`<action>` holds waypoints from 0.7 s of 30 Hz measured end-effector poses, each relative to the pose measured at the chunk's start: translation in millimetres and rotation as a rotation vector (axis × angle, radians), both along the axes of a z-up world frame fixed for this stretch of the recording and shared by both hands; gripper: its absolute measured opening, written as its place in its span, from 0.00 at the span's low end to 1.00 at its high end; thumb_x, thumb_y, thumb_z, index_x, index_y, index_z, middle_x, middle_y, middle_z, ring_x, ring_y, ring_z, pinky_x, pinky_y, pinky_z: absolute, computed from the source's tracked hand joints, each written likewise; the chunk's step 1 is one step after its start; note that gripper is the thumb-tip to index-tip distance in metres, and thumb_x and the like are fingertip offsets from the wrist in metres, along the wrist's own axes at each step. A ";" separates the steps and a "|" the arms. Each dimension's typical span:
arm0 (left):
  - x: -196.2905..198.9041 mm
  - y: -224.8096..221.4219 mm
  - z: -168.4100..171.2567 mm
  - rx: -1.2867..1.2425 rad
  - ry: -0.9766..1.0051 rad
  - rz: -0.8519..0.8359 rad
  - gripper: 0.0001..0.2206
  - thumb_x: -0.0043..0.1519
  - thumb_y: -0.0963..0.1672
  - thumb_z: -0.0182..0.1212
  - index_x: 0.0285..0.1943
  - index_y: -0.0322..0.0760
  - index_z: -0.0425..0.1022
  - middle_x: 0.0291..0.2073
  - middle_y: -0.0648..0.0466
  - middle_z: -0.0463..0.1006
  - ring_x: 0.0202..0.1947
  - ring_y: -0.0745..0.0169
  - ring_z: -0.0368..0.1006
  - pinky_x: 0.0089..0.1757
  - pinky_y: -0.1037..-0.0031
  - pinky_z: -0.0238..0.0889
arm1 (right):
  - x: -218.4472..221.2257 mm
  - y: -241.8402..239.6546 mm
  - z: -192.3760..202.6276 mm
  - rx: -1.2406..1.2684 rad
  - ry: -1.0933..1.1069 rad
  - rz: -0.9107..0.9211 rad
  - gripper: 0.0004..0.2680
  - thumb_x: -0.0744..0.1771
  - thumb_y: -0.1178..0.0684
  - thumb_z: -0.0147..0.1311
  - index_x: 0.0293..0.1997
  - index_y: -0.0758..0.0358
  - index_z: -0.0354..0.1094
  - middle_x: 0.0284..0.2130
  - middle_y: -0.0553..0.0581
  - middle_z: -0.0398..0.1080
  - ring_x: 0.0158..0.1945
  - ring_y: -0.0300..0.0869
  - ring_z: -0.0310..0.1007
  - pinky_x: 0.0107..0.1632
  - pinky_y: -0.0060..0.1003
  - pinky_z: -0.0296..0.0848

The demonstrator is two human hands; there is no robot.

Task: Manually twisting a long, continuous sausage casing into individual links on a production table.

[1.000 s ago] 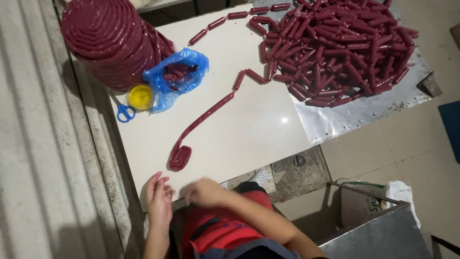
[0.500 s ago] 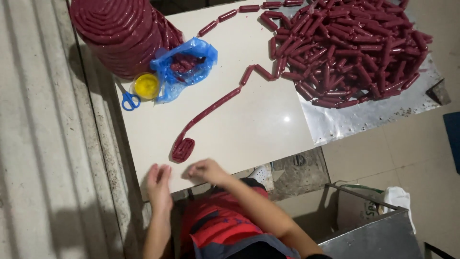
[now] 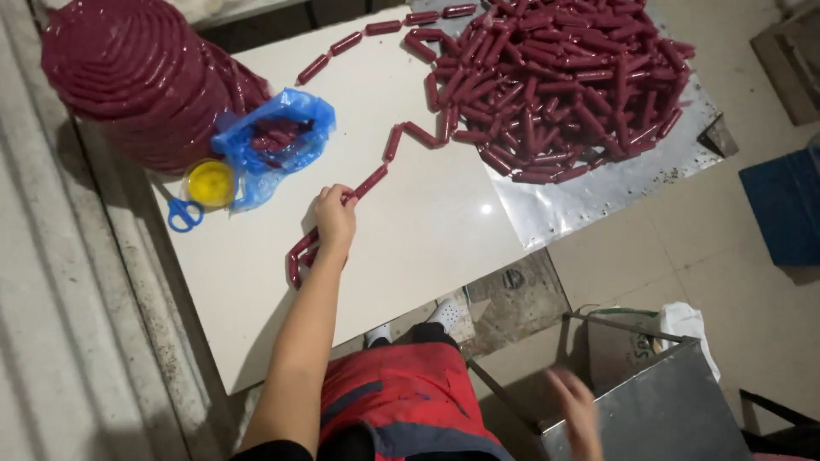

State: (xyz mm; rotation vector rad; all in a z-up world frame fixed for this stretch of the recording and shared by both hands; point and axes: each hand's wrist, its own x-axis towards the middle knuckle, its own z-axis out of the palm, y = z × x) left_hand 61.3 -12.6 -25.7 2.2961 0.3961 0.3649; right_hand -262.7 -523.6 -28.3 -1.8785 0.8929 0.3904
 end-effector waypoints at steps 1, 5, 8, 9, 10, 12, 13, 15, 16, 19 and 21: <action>4.0 -0.3 0.0 -0.021 0.022 0.017 0.07 0.56 0.39 0.72 0.39 0.41 0.78 0.33 0.54 0.73 0.39 0.50 0.76 0.42 0.67 0.72 | -40.0 -54.6 -45.9 -0.166 0.060 0.003 0.12 0.65 0.40 0.67 0.42 0.57 0.81 0.32 0.60 0.78 0.38 0.52 0.74 0.43 0.50 0.68; -0.2 -4.7 -19.1 0.037 -0.024 -0.026 0.12 0.56 0.36 0.65 0.48 0.33 0.79 0.46 0.43 0.72 0.46 0.40 0.70 0.54 0.60 0.63 | 29.1 60.6 7.3 -0.303 0.305 0.346 0.19 0.62 0.36 0.58 0.54 0.50 0.79 0.47 0.52 0.82 0.52 0.42 0.80 0.55 0.37 0.72; -70.1 -52.9 -3.9 0.289 0.179 -0.197 0.25 0.66 0.48 0.55 0.71 0.34 0.63 0.51 0.36 0.72 0.46 0.35 0.70 0.49 0.46 0.61 | 131.8 214.9 87.3 0.129 -0.329 0.997 0.11 0.68 0.43 0.53 0.40 0.54 0.81 0.30 0.50 0.80 0.33 0.38 0.75 0.39 0.34 0.68; -96.1 -45.4 49.2 0.292 0.176 -0.192 0.25 0.66 0.48 0.55 0.71 0.34 0.63 0.51 0.36 0.72 0.46 0.35 0.70 0.49 0.46 0.61 | 163.2 237.6 65.6 0.131 -0.335 1.001 0.11 0.68 0.43 0.53 0.40 0.54 0.81 0.30 0.50 0.80 0.33 0.38 0.75 0.39 0.34 0.68; -125.6 -46.2 101.2 0.047 0.466 -0.489 0.15 0.66 0.43 0.52 0.61 0.40 0.73 0.51 0.43 0.78 0.52 0.40 0.72 0.53 0.53 0.64 | 192.4 259.9 44.1 0.236 -0.325 0.884 0.12 0.69 0.44 0.52 0.37 0.60 0.76 0.29 0.57 0.77 0.35 0.45 0.74 0.41 0.43 0.71; -177.1 -43.0 128.3 -0.215 0.747 -0.773 0.16 0.66 0.38 0.48 0.51 0.46 0.83 0.51 0.50 0.83 0.58 0.45 0.75 0.57 0.59 0.67 | 219.5 306.7 30.3 0.342 -0.314 0.772 0.13 0.70 0.45 0.51 0.34 0.65 0.71 0.29 0.63 0.73 0.36 0.52 0.72 0.44 0.52 0.73; -194.0 -35.2 101.2 -0.678 0.580 -0.334 0.15 0.63 0.39 0.54 0.56 0.44 0.80 0.51 0.50 0.82 0.53 0.52 0.76 0.50 0.68 0.70 | 218.2 329.7 38.5 0.730 -0.183 0.530 0.08 0.69 0.49 0.54 0.40 0.65 0.72 0.33 0.58 0.73 0.35 0.44 0.72 0.43 0.46 0.79; -208.4 -3.0 81.3 -1.090 0.363 0.121 0.19 0.59 0.40 0.59 0.61 0.41 0.77 0.50 0.50 0.81 0.48 0.58 0.78 0.42 0.76 0.72 | 208.7 363.0 53.7 1.105 -0.053 0.264 0.07 0.67 0.54 0.57 0.45 0.64 0.72 0.37 0.54 0.73 0.34 0.36 0.72 0.43 0.41 0.85; -212.7 17.1 87.6 -0.967 0.291 0.319 0.27 0.59 0.42 0.66 0.69 0.33 0.65 0.56 0.38 0.73 0.56 0.47 0.72 0.52 0.65 0.67 | 194.6 369.1 59.9 0.932 -0.135 0.551 0.04 0.67 0.54 0.60 0.41 0.61 0.76 0.36 0.56 0.76 0.37 0.40 0.74 0.48 0.43 0.80; -169.6 36.0 121.4 -0.652 0.307 0.411 0.41 0.55 0.49 0.76 0.73 0.26 0.60 0.64 0.31 0.65 0.67 0.36 0.61 0.64 0.53 0.55 | 195.1 363.8 35.0 0.572 -0.233 0.835 0.04 0.67 0.54 0.58 0.41 0.57 0.79 0.38 0.57 0.79 0.46 0.47 0.76 0.55 0.47 0.73; -118.4 31.9 114.8 -0.465 0.399 0.303 0.42 0.49 0.54 0.81 0.69 0.28 0.69 0.65 0.35 0.65 0.71 0.35 0.56 0.67 0.52 0.50 | 216.6 333.3 23.7 0.403 -0.242 0.829 0.07 0.68 0.54 0.54 0.45 0.56 0.79 0.41 0.57 0.80 0.51 0.52 0.77 0.58 0.48 0.70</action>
